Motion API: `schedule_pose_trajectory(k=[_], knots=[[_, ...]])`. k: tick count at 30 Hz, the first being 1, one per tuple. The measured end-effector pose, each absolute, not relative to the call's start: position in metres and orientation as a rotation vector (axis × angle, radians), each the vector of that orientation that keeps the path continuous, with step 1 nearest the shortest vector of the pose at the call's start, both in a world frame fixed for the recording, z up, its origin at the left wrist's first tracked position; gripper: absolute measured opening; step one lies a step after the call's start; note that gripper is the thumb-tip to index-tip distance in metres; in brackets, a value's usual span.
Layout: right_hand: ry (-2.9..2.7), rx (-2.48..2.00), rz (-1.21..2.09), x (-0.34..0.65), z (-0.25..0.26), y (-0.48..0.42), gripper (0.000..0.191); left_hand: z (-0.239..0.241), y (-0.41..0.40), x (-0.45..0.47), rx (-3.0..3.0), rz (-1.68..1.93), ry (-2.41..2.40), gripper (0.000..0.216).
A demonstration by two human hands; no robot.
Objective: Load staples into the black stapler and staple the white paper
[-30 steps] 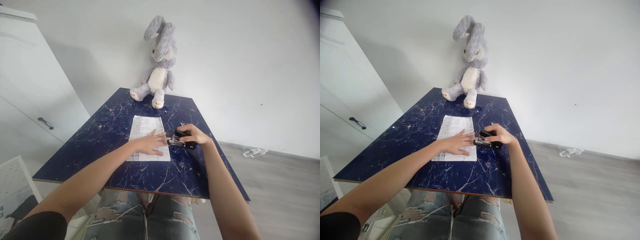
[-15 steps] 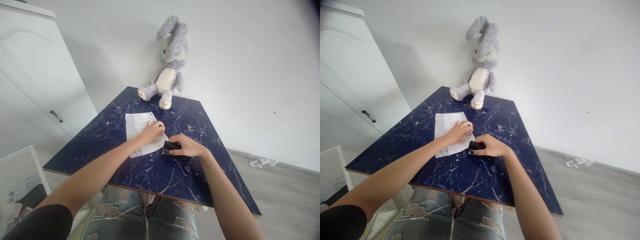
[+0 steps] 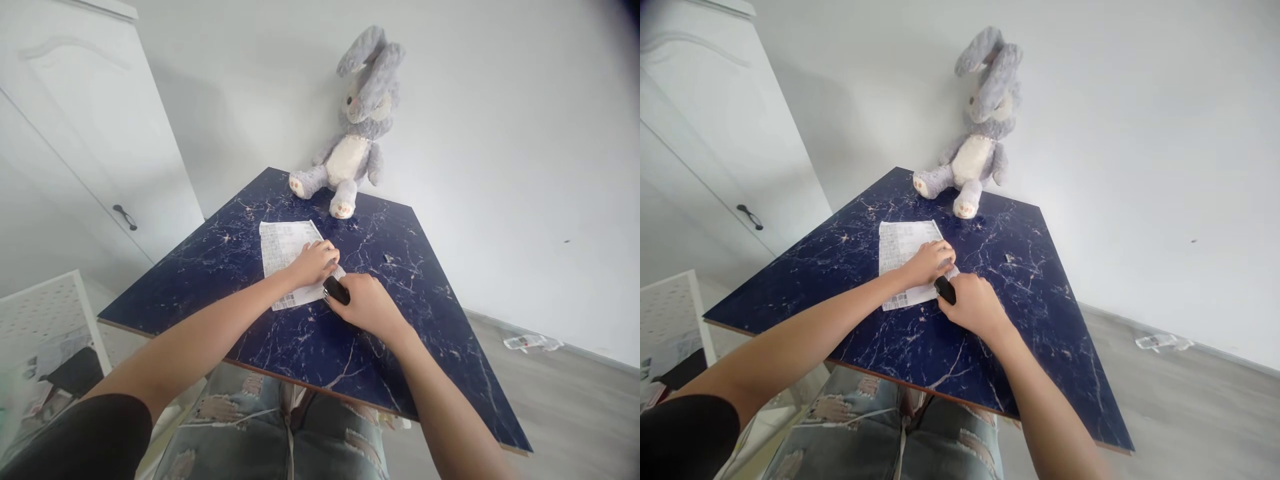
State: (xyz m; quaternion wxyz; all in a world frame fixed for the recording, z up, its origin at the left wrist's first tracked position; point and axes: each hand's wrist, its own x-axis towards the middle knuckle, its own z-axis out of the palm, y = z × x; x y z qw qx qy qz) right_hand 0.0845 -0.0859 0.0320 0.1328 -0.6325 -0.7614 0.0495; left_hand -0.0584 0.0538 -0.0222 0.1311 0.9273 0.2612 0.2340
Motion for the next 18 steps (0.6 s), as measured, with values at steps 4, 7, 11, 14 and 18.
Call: schedule_pose_trajectory(k=[4, 7, 11, 14, 18], knots=[[-2.104, -1.904, 0.129, 0.078, 0.023, -0.083, 0.031, -0.023, 0.062, -0.064, 2.672, 0.664, 0.709, 0.021], [-2.041, -1.904, 0.113, 0.072, 0.017, -0.08, 0.031, -0.023, 0.073, -0.075, 2.681, 0.547, 0.715, 0.038], [-1.958, -1.844, 0.083, 0.064, 0.009, -0.076, 0.024, -0.025, 0.078, -0.086, 2.64, 0.244, 0.912, 0.058], [-1.944, -1.768, 0.107, 0.062, 0.004, -0.074, 0.019, -0.027, 0.072, -0.086, 2.617, 0.149, 0.896, 0.062], [-1.89, -1.663, 0.179, 0.062, 0.005, -0.071, 0.016, -0.025, 0.065, -0.082, 2.622, 0.08, 0.859, 0.065]])
